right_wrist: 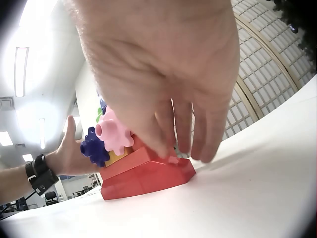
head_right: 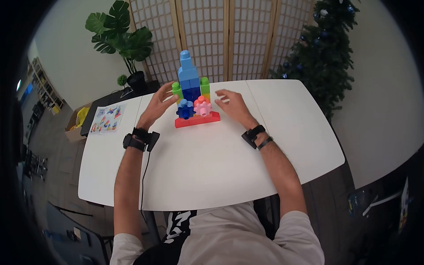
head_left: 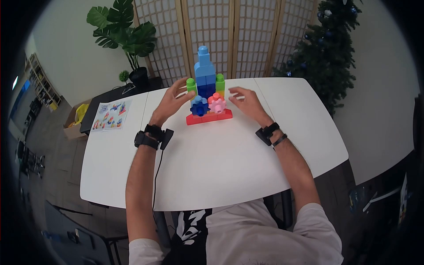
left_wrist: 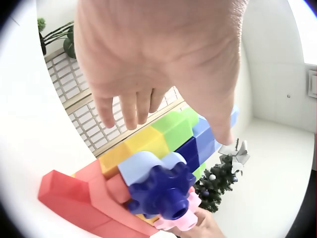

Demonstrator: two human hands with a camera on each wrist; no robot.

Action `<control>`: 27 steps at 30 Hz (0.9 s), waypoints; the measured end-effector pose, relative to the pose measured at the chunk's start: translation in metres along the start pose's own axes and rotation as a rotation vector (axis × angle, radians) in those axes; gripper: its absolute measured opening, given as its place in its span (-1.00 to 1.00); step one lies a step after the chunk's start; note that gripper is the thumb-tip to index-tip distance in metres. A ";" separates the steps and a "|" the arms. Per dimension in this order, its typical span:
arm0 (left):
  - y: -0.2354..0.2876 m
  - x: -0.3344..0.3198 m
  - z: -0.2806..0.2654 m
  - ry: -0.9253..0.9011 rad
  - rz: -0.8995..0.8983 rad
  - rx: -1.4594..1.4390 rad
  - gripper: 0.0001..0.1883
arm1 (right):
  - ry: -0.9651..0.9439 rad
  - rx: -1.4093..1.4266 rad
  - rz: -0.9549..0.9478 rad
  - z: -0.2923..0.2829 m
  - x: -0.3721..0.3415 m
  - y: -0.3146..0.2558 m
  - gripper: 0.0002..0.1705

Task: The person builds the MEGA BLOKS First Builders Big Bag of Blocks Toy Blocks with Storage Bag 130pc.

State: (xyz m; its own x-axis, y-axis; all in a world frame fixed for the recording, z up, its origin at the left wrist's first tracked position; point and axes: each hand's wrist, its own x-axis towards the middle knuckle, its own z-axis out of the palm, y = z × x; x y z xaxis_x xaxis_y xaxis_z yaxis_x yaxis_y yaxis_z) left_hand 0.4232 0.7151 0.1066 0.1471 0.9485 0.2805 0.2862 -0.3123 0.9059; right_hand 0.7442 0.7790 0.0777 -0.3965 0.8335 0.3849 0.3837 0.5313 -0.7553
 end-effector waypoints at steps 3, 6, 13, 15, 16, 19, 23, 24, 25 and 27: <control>0.009 0.012 0.009 0.034 0.166 0.032 -0.35 | 0.120 0.189 -0.141 -0.002 0.023 -0.020 -0.34; 0.009 0.020 0.020 0.028 0.123 -0.009 -0.49 | -0.018 0.321 -0.116 0.000 0.035 -0.039 -0.31; 0.001 0.022 0.022 -0.013 0.128 -0.077 -0.58 | -0.190 0.424 -0.068 0.011 0.044 -0.042 -0.38; 0.003 0.023 0.021 -0.040 0.130 -0.071 -0.58 | -0.194 0.376 -0.080 0.007 0.043 -0.046 -0.39; 0.005 0.025 0.020 -0.045 0.134 -0.069 -0.58 | -0.188 0.375 -0.081 0.006 0.043 -0.045 -0.39; 0.013 0.022 0.017 -0.069 0.059 0.006 -0.43 | -0.197 0.316 -0.114 0.004 0.040 -0.046 -0.37; 0.020 0.011 0.003 0.048 0.172 0.136 -0.22 | 0.013 0.292 -0.166 -0.009 0.038 -0.052 -0.35; 0.019 0.011 -0.004 0.107 0.195 0.091 -0.10 | 0.064 0.280 -0.193 -0.017 0.039 -0.053 -0.34; 0.036 0.006 -0.011 0.140 0.213 0.072 -0.12 | 0.115 0.284 -0.227 -0.025 0.039 -0.057 -0.37; 0.069 -0.002 -0.024 0.187 0.295 0.094 -0.20 | 0.141 0.306 -0.256 -0.047 0.033 -0.078 -0.40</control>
State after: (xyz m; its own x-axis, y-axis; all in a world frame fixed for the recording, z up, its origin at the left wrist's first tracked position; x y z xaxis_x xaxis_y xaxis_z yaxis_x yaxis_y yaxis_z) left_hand 0.4193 0.6928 0.1759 0.0627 0.8075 0.5866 0.3442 -0.5692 0.7467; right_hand 0.7409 0.7725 0.1743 -0.3204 0.7045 0.6332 0.0137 0.6718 -0.7406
